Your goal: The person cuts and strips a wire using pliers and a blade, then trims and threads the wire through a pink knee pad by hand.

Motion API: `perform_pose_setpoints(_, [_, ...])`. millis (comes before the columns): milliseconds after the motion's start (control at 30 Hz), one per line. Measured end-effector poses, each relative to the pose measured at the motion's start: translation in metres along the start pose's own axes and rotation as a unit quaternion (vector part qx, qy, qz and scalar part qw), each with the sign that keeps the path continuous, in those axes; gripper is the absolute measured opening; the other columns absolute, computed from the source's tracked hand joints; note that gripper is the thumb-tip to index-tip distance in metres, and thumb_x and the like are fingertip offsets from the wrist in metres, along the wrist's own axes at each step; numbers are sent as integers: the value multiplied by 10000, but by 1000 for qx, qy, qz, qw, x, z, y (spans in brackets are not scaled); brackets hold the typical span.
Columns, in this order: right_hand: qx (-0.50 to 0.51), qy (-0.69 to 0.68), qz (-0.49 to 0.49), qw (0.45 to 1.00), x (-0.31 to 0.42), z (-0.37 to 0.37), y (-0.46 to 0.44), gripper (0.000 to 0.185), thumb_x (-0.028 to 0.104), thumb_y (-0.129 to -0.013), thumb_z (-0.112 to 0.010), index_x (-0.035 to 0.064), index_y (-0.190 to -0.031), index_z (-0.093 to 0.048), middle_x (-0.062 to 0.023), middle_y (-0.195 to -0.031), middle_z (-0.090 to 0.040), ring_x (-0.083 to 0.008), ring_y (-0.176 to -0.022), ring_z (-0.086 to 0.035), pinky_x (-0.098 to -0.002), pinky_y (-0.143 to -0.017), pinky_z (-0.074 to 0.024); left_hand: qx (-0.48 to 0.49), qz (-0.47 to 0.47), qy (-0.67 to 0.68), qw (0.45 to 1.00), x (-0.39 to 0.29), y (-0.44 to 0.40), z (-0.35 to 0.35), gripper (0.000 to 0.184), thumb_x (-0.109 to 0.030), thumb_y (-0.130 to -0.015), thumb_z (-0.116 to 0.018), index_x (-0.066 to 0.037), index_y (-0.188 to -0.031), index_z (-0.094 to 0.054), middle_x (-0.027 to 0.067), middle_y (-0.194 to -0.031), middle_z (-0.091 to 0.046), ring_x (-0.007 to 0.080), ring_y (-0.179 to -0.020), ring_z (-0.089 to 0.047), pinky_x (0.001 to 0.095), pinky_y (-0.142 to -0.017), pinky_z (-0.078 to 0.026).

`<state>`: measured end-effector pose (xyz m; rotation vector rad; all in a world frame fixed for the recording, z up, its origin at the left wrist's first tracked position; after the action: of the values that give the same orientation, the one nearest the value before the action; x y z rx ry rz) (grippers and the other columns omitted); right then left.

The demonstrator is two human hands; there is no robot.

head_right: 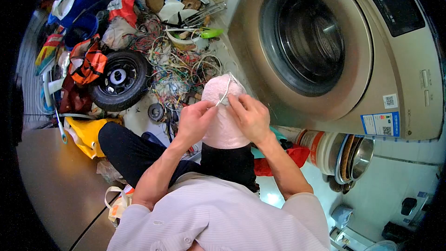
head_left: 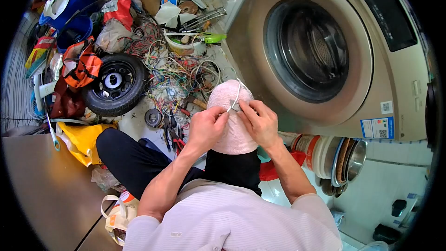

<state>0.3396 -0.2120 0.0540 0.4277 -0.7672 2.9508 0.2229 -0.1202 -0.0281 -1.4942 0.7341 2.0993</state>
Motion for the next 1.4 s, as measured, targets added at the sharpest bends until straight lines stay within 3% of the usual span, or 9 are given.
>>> perform_pose_setpoints(100, [2, 52, -46, 998, -24, 10, -4, 280, 143, -822, -771, 77, -1089, -719, -88, -933, -643, -276, -745, -668, -388, -634, -548, -21, -28, -25, 999, -5, 6, 9, 240, -187, -922, -650, 21, -1006, -734, 123, -777, -739, 110, -686, -651, 287, -647, -509])
perform_pose_setpoints(200, [-33, -19, -98, 994, -38, 30, -20, 270, 152, -860, -747, 57, -1111, -718, -115, -931, -644, -293, -740, -664, -385, -643, -544, -14, -4, 3, 1000, 5, 17, 19, 209, -176, -891, -644, 12, -919, -730, 184, -737, -694, 257, -640, -686, 363, -619, -509])
perform_pose_setpoints(300, [-37, -146, -132, 980, -22, 30, -28, 288, 139, -872, -739, 13, -1129, -706, -128, -940, -644, -248, -773, -661, -342, -681, -520, -12, 34, 64, 997, 3, 11, 21, 210, -168, -888, -654, 30, -910, -722, 137, -675, -672, 155, -595, -622, 328, -585, -480])
perform_pose_setpoints(367, [29, -229, -255, 939, -42, 6, -14, 310, 122, -851, -758, -3, -1130, -703, -116, -947, -648, -213, -844, -654, -319, -745, -502, 48, 75, 92, 992, 5, 17, 17, 207, -164, -918, -662, 34, -929, -722, -35, -734, -657, 39, -679, -536, 235, -629, -437])
perform_pose_setpoints(567, [22, -219, -256, 941, -37, 4, -14, 407, 178, -851, -769, 4, -1207, -675, -115, -1027, -663, -197, -885, -627, -305, -796, -493, 54, 86, 150, 984, -2, 24, 21, 201, -159, -930, -665, 34, -930, -721, -41, -726, -638, 28, -669, -508, 225, -598, -398])
perform_pose_setpoints(800, [113, -380, -343, 851, -28, -21, -8, 301, 135, -895, -721, 27, -1175, -706, -102, -1049, -681, -177, -968, -637, -302, -875, -488, 51, 70, 178, 980, -23, 44, 37, 146, -118, -936, -665, 17, -959, -715, -24, -684, -595, 39, -583, -482, 223, -513, -356])
perform_pose_setpoints(900, [117, -376, -290, 872, -10, -13, -21, 225, 116, -918, -699, 15, -1118, -719, -64, -991, -675, -137, -885, -629, -281, -807, -494, 61, 88, 235, 966, -22, 52, 40, 119, -92, -945, -650, 9, -974, -705, -11, -672, -591, 57, -549, -491, 225, -489, -369])
perform_pose_setpoints(1067, [130, -479, -360, 790, -3, -23, -11, 117, 135, -935, -698, 34, -994, -711, 28, -726, -593, -60, -621, -526, -224, -555, -383, 83, 81, 290, 950, -24, 60, 38, 172, -131, -995, -600, 15, -1031, -683, -9, -711, -611, 43, -583, -504, 214, -525, -392])
perform_pose_setpoints(1400, [97, -653, -384, 646, 18, -61, 12, 171, 187, -971, -683, 25, -941, -639, -9, -682, -559, -97, -573, -493, -251, -529, -361, 84, 106, 338, 931, -23, 66, 39, 168, -107, -989, -590, 18, -1051, -683, 22, -746, -658, 50, -575, -497, 212, -523, -391])
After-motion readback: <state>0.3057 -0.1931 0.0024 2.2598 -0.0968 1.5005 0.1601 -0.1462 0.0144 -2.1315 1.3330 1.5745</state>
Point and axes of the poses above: each hand's wrist, its own y-axis away from the middle knuckle, its own z-axis out of the back of the hand, x = y × z, the point moved 10 cm from there along -y, towards the middle knuckle
